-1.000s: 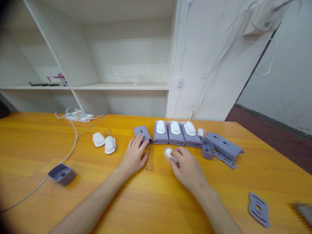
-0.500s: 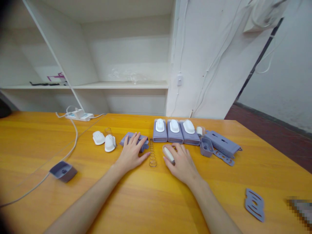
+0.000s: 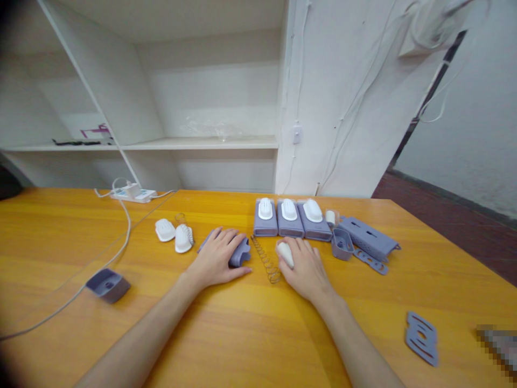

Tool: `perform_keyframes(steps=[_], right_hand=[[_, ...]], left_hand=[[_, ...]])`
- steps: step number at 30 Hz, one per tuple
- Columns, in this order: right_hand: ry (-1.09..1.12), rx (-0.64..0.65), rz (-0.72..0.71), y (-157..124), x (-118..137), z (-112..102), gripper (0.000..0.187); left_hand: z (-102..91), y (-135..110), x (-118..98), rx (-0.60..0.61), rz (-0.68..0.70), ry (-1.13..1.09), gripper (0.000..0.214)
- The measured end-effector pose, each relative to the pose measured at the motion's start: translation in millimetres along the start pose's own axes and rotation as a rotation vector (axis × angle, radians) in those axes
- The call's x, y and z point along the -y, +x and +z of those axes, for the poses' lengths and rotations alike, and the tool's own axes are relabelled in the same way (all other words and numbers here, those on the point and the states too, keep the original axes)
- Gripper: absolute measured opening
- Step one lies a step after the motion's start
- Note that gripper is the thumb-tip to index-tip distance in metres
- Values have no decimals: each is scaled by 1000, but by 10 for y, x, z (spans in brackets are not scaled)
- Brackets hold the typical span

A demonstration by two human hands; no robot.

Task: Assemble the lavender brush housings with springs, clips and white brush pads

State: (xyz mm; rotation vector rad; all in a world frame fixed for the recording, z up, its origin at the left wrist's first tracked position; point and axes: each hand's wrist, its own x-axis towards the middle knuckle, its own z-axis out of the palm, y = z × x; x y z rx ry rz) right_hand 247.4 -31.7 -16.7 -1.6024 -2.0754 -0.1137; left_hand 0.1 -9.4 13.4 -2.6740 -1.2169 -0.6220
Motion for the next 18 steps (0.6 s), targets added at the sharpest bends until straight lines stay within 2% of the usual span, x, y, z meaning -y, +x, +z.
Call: perform_keyframes(steps=[7, 11, 15, 18], right_hand=[[14, 4, 58, 2, -35, 4, 24], [63, -80, 131, -12, -48, 26, 31], [95, -174, 222, -21, -51, 55, 38], [84, -187, 268, -21, -46, 59, 38]], left_hand=[[-5, 15, -117, 42, 90, -60, 57], [-25, 13, -176, 47, 157, -80, 51], [-59, -8, -193, 48, 150, -148, 48], [-70, -21, -193, 30, 91, -210, 32]])
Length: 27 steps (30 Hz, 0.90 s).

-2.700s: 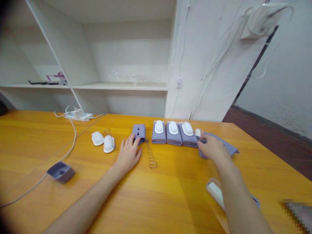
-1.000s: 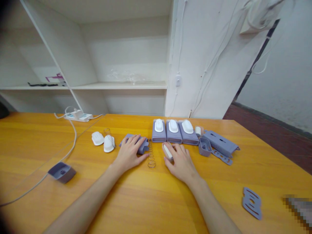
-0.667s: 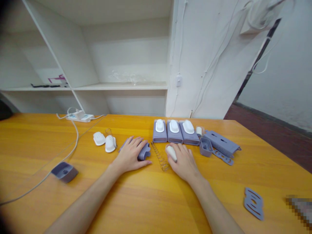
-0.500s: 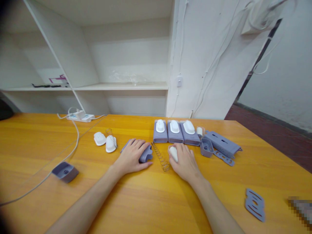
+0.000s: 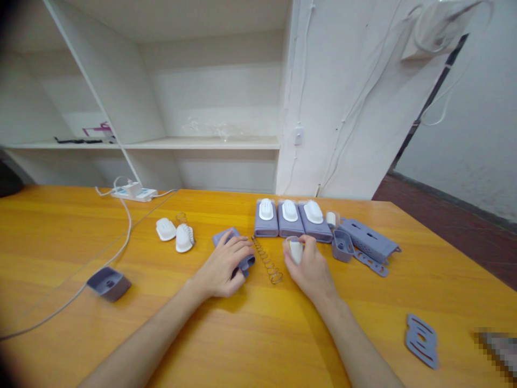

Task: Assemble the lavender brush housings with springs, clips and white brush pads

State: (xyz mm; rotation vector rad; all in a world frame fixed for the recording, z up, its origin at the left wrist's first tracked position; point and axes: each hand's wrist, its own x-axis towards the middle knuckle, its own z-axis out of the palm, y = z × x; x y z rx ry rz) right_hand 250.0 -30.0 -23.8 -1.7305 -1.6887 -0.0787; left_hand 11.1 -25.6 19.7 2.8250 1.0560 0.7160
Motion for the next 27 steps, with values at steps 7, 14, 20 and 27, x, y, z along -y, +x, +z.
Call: perform_keyframes(steps=[7, 14, 20, 27], right_hand=[[-50, -99, -27, -26, -32, 18, 36], [-257, -138, -107, -36, 14, -38, 33], [-377, -55, -207, -26, 41, -70, 22], [-135, -231, -224, 19, -41, 7, 30]], left_hand=[[59, 19, -29, -93, -99, 53, 17], [175, 17, -33, -221, -668, 415, 44], [74, -9, 63, -93, -649, 383, 24], [117, -24, 102, -126, -736, 442, 42]])
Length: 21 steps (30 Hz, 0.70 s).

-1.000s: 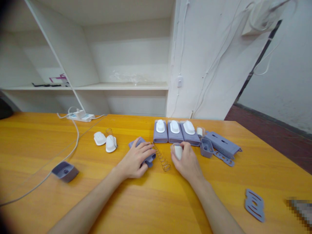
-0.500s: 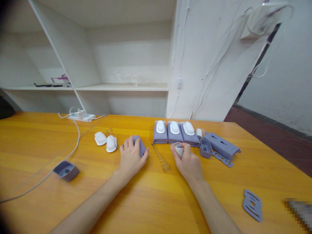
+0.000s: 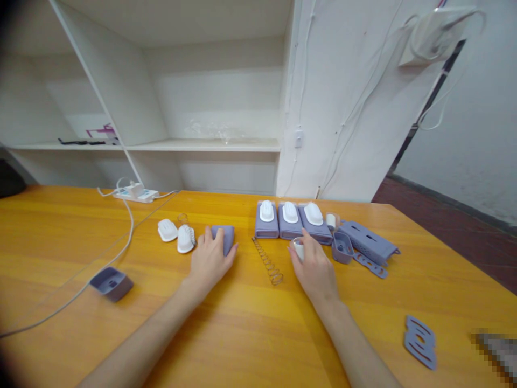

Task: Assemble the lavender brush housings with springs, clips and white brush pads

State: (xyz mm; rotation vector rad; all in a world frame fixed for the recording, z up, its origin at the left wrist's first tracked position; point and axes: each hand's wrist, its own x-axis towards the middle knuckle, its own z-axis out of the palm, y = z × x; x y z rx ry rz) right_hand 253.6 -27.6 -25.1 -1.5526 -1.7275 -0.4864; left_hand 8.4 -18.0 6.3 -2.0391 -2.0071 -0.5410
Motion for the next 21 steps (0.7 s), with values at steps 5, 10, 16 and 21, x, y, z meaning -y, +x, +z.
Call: perform_keyframes(steps=[5, 10, 16, 21], right_hand=[[103, -12, -54, -15, -37, 46, 29], [106, 27, -99, -29, -87, 63, 22], [18, -80, -145, -32, -101, 24, 27], [118, -52, -123, -28, -108, 38, 25]], left_hand=[[30, -2, 15, 96, -41, -14, 46], [30, -2, 30, 84, 39, -73, 43], [24, 3, 23, 61, 93, -151, 44], [11, 3, 11, 72, 144, -187, 45]])
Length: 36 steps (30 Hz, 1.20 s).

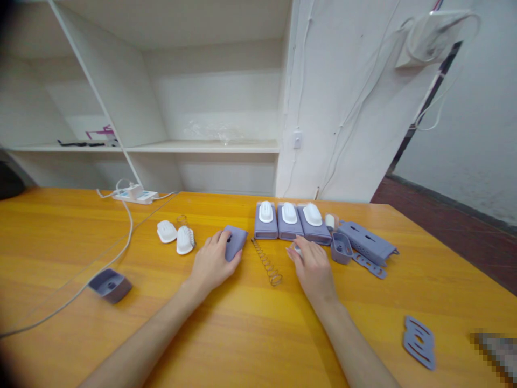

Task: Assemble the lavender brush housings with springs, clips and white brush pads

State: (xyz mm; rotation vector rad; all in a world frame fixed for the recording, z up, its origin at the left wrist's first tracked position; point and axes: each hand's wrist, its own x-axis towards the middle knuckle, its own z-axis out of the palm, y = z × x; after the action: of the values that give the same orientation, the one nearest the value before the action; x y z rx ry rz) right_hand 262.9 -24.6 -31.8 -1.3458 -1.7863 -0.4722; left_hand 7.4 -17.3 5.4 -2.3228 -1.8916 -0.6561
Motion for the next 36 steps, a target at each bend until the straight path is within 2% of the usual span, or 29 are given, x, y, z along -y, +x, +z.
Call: perform_keyframes(steps=[7, 10, 13, 16, 18, 22, 24, 27, 33, 36], right_hand=[[10, -44, -39, -14, -18, 19, 19], [50, -92, -33, 9, 22, -60, 21], [89, -94, -122, 29, 121, -175, 26], [116, -14, -312, 10, 341, -257, 31], [131, 95, -427, -24, 546, -266, 30], [132, 305, -534, -81, 899, -197, 22], [104, 382, -512, -79, 961, -160, 22], [38, 431, -416, -45, 911, -138, 22], [-55, 468, -127, -10, 651, -117, 34], [-10, 421, 1, -23, 533, -64, 34]], left_hand=[[-2, -9, -1, -42, 54, -21, 46], [-20, 1, 5, -85, 130, -39, 45], [-37, 19, 8, -154, 168, -54, 48], [-43, 34, 16, -212, 155, -53, 53], [-44, 39, 26, -211, 166, -43, 55], [-53, 47, 54, -188, 226, -19, 58], [-61, 52, 68, -189, 255, -14, 60], [-74, 55, 86, -179, 331, -17, 63], [-107, 28, 77, -156, 548, -37, 71], [-139, 22, 51, -117, 594, -17, 76]])
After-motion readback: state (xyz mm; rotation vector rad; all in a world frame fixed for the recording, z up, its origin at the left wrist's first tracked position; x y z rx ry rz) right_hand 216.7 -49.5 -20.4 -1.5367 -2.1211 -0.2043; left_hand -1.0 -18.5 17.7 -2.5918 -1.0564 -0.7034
